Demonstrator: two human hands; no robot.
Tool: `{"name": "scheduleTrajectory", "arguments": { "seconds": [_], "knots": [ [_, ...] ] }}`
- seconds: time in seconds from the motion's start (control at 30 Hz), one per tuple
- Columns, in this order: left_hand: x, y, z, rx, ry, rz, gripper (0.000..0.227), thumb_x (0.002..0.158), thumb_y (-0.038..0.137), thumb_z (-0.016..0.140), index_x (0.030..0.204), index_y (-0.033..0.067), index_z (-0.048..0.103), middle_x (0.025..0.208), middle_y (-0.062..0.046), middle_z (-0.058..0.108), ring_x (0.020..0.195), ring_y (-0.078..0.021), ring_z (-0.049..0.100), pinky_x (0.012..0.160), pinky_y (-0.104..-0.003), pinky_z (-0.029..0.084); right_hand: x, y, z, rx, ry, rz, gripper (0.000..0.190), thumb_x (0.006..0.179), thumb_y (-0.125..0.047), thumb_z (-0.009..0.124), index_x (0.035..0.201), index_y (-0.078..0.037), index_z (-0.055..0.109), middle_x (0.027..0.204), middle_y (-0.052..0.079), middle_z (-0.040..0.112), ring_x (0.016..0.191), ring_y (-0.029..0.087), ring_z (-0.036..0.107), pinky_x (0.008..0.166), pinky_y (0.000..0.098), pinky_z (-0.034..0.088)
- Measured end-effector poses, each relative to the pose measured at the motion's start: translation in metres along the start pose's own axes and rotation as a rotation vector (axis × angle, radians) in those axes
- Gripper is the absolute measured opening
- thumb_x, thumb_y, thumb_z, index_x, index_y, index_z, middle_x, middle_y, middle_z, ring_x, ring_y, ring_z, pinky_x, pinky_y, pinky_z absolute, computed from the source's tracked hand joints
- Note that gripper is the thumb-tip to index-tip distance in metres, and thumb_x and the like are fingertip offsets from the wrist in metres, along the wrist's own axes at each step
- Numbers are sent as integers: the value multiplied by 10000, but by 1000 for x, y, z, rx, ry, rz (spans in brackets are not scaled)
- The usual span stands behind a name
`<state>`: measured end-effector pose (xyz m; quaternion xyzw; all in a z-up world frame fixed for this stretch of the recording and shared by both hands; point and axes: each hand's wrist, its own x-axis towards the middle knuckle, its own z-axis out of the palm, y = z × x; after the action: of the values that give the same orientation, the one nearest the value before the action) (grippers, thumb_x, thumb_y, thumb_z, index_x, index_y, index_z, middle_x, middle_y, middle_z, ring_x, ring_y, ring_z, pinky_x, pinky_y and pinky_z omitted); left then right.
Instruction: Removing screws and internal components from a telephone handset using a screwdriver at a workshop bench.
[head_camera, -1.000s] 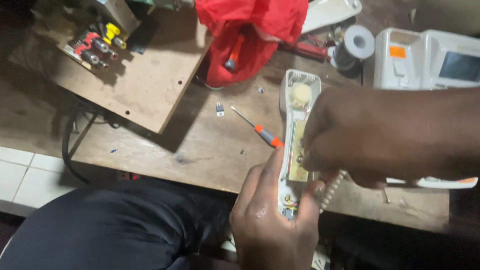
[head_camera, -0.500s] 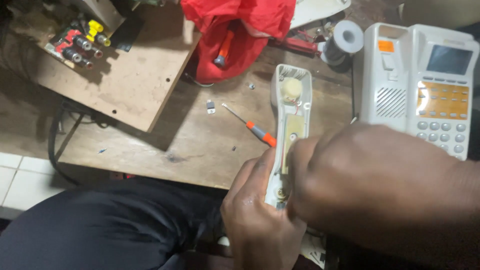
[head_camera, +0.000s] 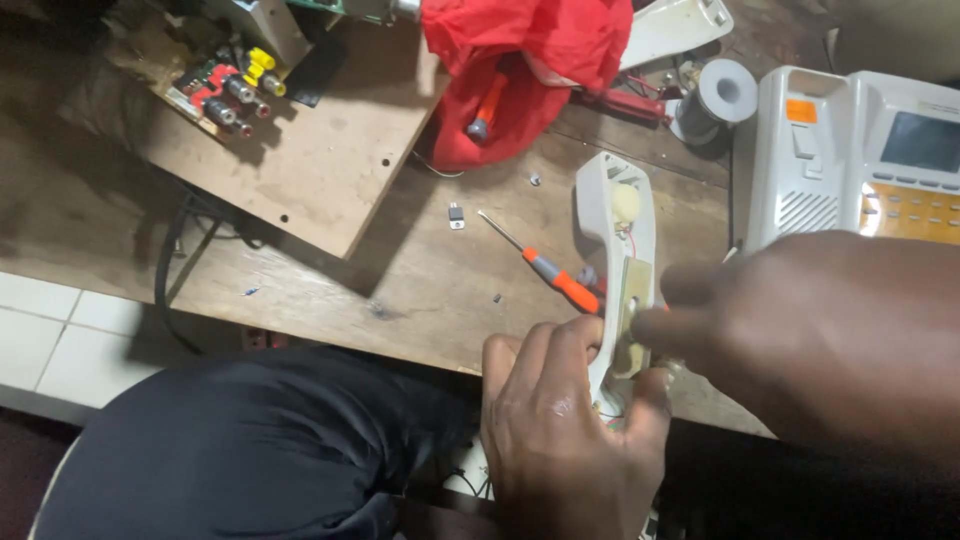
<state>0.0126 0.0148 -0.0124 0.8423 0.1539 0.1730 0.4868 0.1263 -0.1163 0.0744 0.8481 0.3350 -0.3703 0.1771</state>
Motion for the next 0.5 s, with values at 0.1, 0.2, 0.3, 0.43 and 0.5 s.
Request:
{"name": "scheduleTrajectory", "arguments": {
  "seconds": [0.1, 0.2, 0.3, 0.43, 0.5],
  "knots": [
    [0, -1, 2, -86, -45, 33, 266, 651, 148, 753, 829, 150, 555, 763, 11, 591, 796, -256, 546, 742, -375, 486, -16, 12, 25, -476, 188, -213, 310, 904, -354, 571, 1186, -383, 446, 836, -38, 569, 551, 268, 751, 314, 547, 571],
    [-1, -1, 4, 5, -186, 51, 556, 657, 210, 774, 1195, 129, 663, 931, -35, 641, 909, -308, 553, 781, -479, 426, -24, 14, 42, -662, 551, -365, 605, 782, -246, 642, 1358, -124, 506, 842, 32, 623, 408, 202, 688, 261, 424, 538],
    [0, -2, 4, -41, -193, 105, 258, 714, 216, 639, 963, 154, 671, 831, -28, 569, 814, -298, 515, 704, -457, 380, -26, 9, 47, -627, 539, -418, 461, 865, -202, 593, 1287, -52, 487, 739, 39, 582, 410, 241, 651, 263, 441, 546],
    [-1, -3, 4, -67, -195, 116, 211, 731, 198, 630, 930, 143, 671, 793, -16, 570, 801, -270, 514, 721, -435, 382, -21, -7, 33, 36, 86, 98, 316, 894, -490, 603, 1171, -377, 504, 846, -65, 712, 586, 280, 786, 528, 452, 603],
    [0, -4, 4, -49, -190, 138, 159, 754, 198, 623, 893, 125, 649, 789, -24, 571, 795, -275, 512, 713, -441, 382, -16, -24, 3, 349, 79, 279, 149, 923, -531, 595, 881, -423, 689, 686, -98, 806, 603, 165, 762, 626, 310, 559]
  ]
}}
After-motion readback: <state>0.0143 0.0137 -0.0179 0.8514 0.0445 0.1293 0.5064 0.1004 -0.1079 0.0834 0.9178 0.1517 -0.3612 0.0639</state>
